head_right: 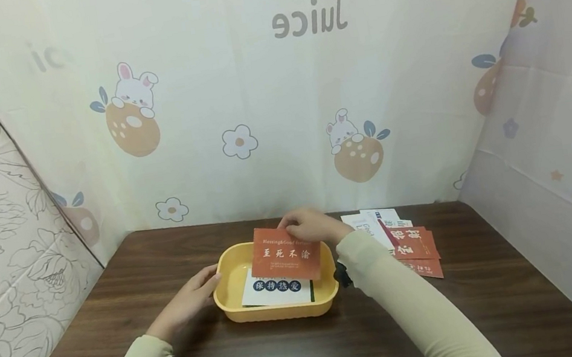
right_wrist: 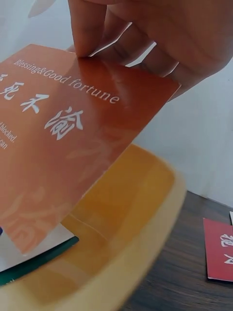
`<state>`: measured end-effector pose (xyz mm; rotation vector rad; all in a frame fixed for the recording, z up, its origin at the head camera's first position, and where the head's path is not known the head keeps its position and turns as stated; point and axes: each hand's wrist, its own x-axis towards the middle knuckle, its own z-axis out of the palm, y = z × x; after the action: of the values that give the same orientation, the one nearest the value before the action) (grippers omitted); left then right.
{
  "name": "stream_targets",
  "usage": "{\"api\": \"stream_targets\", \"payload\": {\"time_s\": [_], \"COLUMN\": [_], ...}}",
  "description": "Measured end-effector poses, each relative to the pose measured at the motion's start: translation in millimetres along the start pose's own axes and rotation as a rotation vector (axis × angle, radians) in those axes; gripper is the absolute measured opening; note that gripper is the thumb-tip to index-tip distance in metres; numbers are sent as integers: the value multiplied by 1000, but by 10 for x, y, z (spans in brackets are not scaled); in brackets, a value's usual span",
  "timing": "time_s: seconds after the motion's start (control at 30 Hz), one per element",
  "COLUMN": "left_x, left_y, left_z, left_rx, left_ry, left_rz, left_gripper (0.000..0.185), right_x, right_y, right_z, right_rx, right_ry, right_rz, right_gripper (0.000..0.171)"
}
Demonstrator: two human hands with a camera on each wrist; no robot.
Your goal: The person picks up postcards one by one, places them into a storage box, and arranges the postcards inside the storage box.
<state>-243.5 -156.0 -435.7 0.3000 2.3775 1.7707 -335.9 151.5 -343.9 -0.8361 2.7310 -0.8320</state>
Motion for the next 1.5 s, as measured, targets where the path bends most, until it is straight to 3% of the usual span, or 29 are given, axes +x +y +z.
{"api": "stream_targets", "payload": {"time_s": [0.33, 0.87, 1.27, 1.5], "left_x": [-11, -2, 8, 31], "left_y": [9, -9, -17, -33], "left_z": [0, -20, -21, -5], "left_rx": [-13, -28, -16, -2], "left_ry": [-7, -31, -31, -3], "left_rz": [-1, 16, 16, -8], "left_gripper": [48, 49, 48, 46], "right_x": [116, 219, 250, 259], "right_y": [-16, -32, -32, -60], "right_z": [94, 221, 302, 339], "right_rx": [64, 29, -16, -45], "right_ry": [-140, -282, -306, -317], "right_rz": [13, 48, 69, 23], "right_gripper": [22, 18, 18, 21]}}
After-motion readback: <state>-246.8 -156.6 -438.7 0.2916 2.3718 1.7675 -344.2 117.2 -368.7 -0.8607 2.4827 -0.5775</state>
